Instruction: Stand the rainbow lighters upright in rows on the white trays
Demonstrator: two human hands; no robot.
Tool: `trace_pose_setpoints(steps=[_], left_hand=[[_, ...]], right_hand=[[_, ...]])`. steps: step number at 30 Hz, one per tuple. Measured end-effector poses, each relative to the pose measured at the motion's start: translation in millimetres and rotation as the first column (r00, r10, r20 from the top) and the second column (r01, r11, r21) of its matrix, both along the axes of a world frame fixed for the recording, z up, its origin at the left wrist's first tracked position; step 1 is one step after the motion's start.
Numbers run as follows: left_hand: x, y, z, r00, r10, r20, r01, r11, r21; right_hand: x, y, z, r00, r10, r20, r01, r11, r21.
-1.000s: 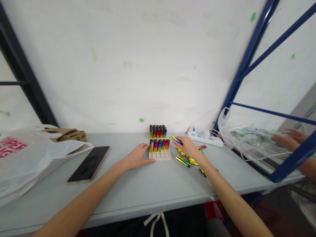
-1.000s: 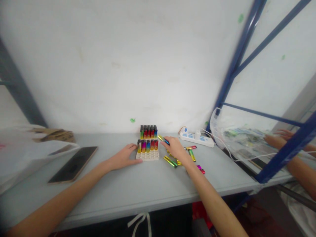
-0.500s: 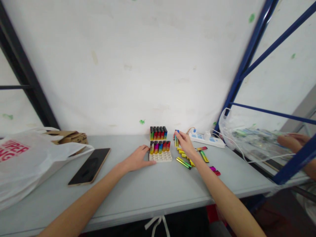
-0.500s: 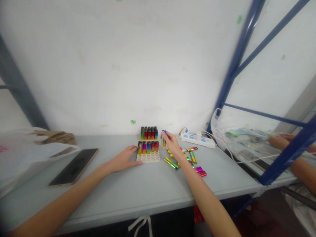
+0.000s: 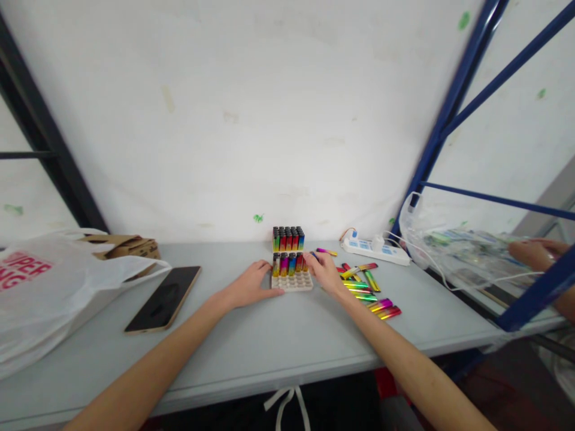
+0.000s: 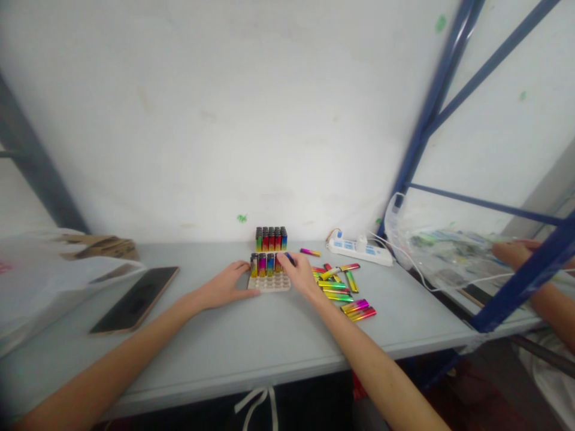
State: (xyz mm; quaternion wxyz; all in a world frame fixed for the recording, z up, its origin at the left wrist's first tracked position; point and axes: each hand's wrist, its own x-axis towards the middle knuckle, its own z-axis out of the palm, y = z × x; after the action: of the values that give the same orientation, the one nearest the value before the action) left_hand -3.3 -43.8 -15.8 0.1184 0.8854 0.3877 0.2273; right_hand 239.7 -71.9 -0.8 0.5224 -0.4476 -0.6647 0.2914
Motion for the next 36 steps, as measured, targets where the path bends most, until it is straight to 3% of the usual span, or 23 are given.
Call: trace_pose_setpoints(steps=[5,15,26,36], left_hand=[[0.5,1.1,-0.6,1.0,0.0,-0.012,0.0,1.0,0.005],[0.7,-0.1,0.1,1.0,0.008,-0.022,-0.008,1.0,-0.005],[0.0,1.1,-0.5,1.0,0.0,0.002,0.0,1.0,0.012],[0.8,-0.5,1.3,1.0,0.003,-0.008,-0.003,1.0,-0.002]], right_hand=[[-4.6,-2.6,-2.6,0.99,-0.099,0.102,0.094,0.994,0.051],[-6.5,-3.0,-0.9,0.993,-0.066,0.095,0.061,0.997,0.055],[-4.7,-1.2,-3.1,0.966,-0.171,0.193,0.157,0.984,0.087],[7.0,-12.0,11.3,0.878,-0.049,0.477,-0.083,0.964,0.252]])
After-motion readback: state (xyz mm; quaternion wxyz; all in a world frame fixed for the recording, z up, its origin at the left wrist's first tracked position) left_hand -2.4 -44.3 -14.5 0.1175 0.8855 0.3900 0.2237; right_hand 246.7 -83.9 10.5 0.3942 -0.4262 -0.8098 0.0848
